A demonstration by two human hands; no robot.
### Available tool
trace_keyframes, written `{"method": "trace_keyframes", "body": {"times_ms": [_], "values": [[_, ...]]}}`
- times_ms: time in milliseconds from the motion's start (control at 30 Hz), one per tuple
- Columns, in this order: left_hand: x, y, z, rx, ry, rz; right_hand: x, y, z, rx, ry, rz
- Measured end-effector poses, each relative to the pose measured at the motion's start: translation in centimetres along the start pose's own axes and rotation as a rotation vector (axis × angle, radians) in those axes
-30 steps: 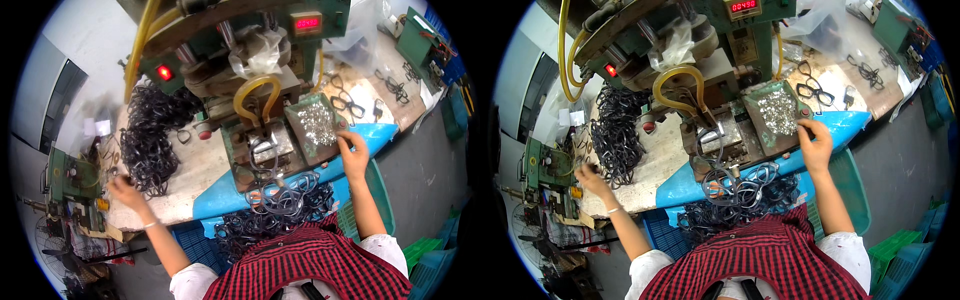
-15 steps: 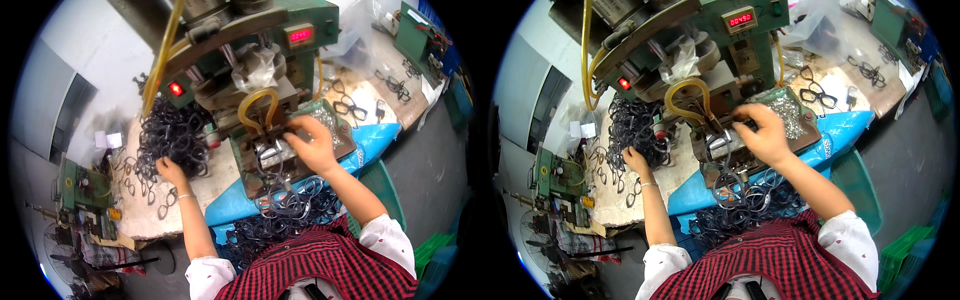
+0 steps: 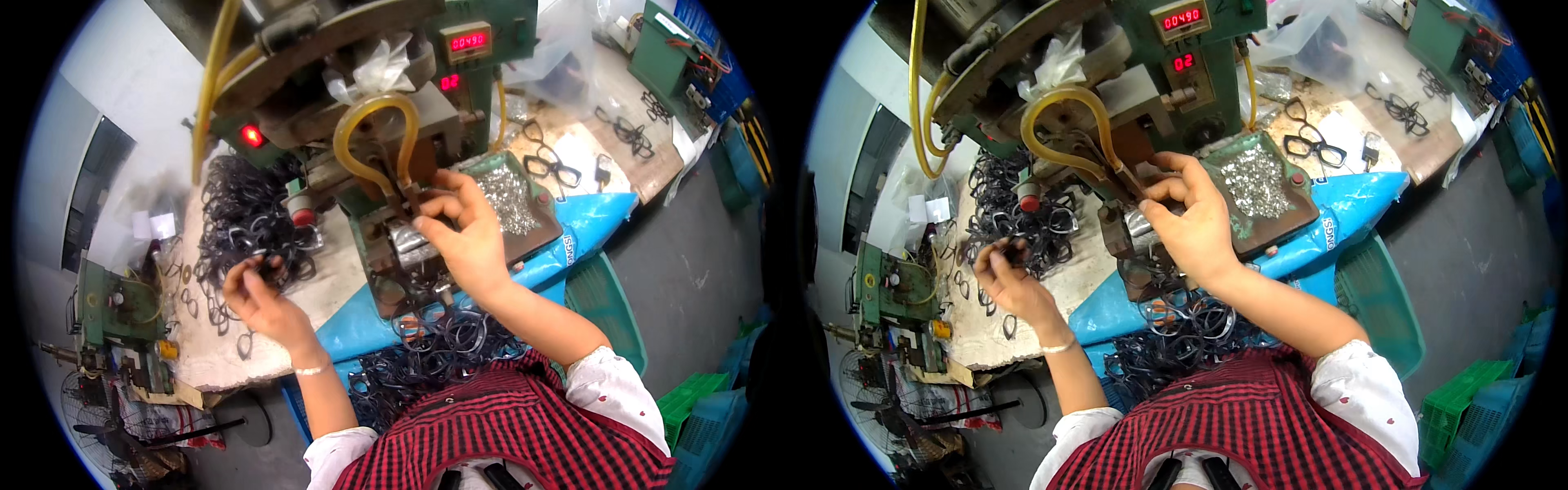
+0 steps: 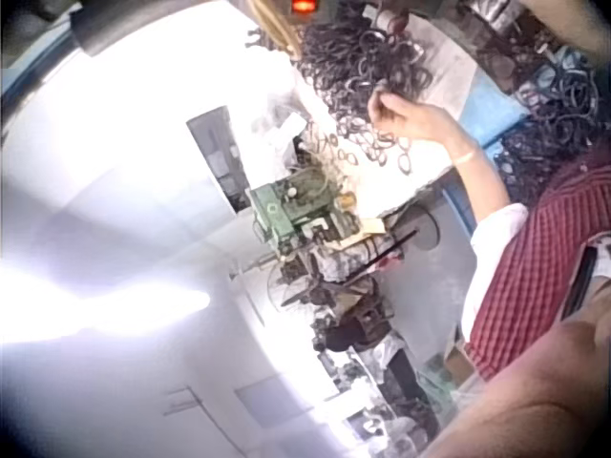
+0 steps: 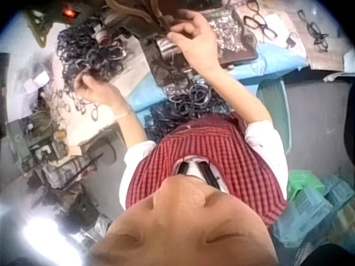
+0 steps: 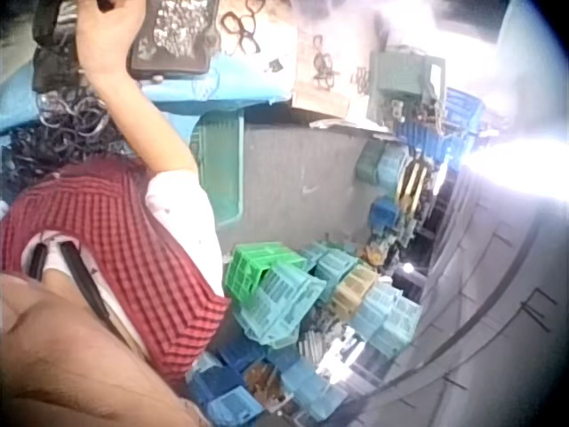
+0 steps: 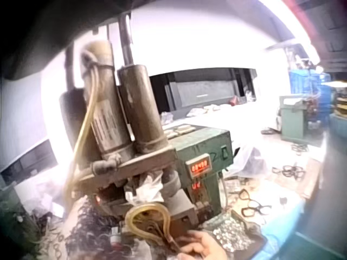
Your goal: The person repeatedly picks up black plastic eyeglass frames and small metal screws, inserts the screws into the frames, and places them into a machine to secure the components. The finished frames are then placed into a blue basket.
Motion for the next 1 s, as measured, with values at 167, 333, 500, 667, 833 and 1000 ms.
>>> {"method": "trace_keyframes", "body": {"times_ms": [167, 333, 500, 667, 833, 1000], "values": [[-8.7, -4.1, -9.9, -0.439, -0.050, 0.734, 0.6, -1.6, 1.7, 0.018, -0.148, 0.100], [-13.5, -7.9, -10.5, -0.610, -0.032, 1.095, 8.9, 2.3, -2.7, 0.198, -1.190, -0.243], [-14.0, -8.6, -9.8, -0.600, 0.000, 1.197, 13.0, 1.6, -4.7, 0.380, -1.147, -0.348], [-13.6, -8.8, -9.0, -0.539, -0.058, 1.192, 12.4, 2.3, -3.9, 0.344, -1.182, -0.371], [-10.3, -10.8, -10.4, -0.492, 0.113, 1.050, 11.6, 2.3, -3.5, 0.446, -1.192, -0.430], [2.3, -4.3, -9.8, -0.384, 0.641, 0.304, 13.3, 0.3, -2.1, 0.423, -1.012, -0.429]]}}
Point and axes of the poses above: each hand's wrist, its own y-axis towards the middle knuckle, its own x-axis out of the back of the hand, z = x × y, the point moved 9 cm from there along y, towards the middle knuckle, and after that the axes turned 12 degrees about -x, right-handed, at the moved point
